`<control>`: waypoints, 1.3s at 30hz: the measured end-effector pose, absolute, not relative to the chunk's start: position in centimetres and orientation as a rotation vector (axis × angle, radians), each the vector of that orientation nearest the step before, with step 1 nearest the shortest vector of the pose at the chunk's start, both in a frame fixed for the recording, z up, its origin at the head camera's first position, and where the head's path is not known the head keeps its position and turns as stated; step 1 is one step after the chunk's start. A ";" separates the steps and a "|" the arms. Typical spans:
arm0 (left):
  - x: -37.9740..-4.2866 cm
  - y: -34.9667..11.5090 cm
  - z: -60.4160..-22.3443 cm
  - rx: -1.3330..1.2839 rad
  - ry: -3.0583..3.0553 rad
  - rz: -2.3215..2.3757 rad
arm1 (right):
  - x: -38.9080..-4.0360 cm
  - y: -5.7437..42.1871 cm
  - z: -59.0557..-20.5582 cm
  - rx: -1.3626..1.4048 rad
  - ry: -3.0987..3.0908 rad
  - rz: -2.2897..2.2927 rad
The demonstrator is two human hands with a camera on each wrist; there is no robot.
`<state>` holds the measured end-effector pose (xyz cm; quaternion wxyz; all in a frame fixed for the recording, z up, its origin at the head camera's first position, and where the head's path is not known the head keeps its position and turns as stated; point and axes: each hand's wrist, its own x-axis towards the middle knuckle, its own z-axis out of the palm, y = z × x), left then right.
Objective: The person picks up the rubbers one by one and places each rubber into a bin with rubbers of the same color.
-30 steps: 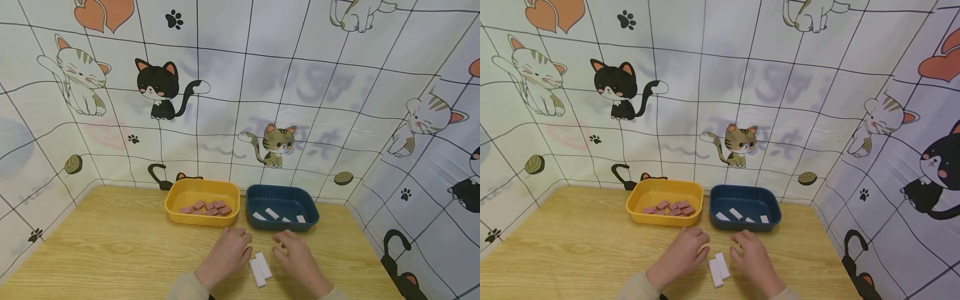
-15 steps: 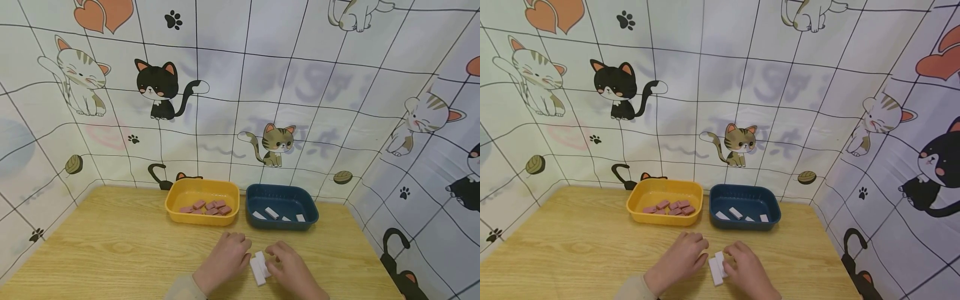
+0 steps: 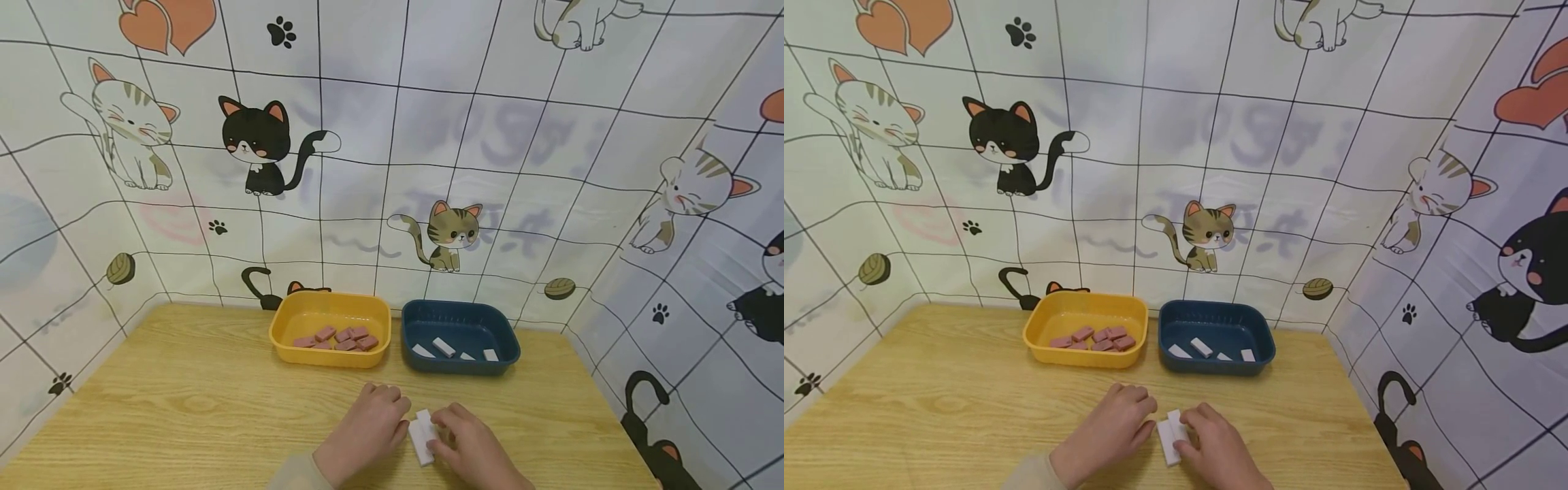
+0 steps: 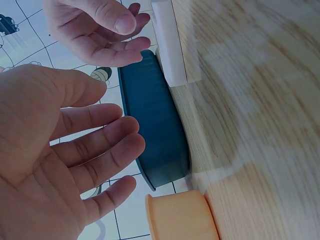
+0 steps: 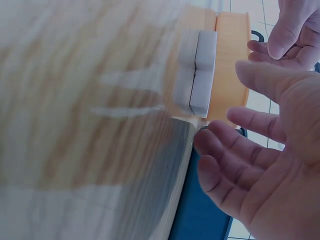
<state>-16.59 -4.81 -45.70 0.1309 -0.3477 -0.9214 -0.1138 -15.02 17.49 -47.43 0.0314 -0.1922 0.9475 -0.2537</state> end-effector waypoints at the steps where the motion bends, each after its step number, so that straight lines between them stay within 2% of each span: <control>1: -16.6 -4.8 -45.7 -1.010 -2.672 -0.331 | -15.1 17.5 -47.4 -0.580 2.909 -0.778; 10: -16.6 -4.9 -45.7 -1.016 -2.681 -0.352 | -15.8 17.7 -47.6 -0.458 2.823 -0.739; 21: -16.5 -5.2 -45.6 -1.020 -2.683 -0.350 | -16.2 18.4 -48.3 -0.626 2.884 -0.741; 39: -16.7 -5.4 -45.8 -1.022 -2.663 -0.383 | -16.6 18.6 -47.8 -0.674 2.898 -0.756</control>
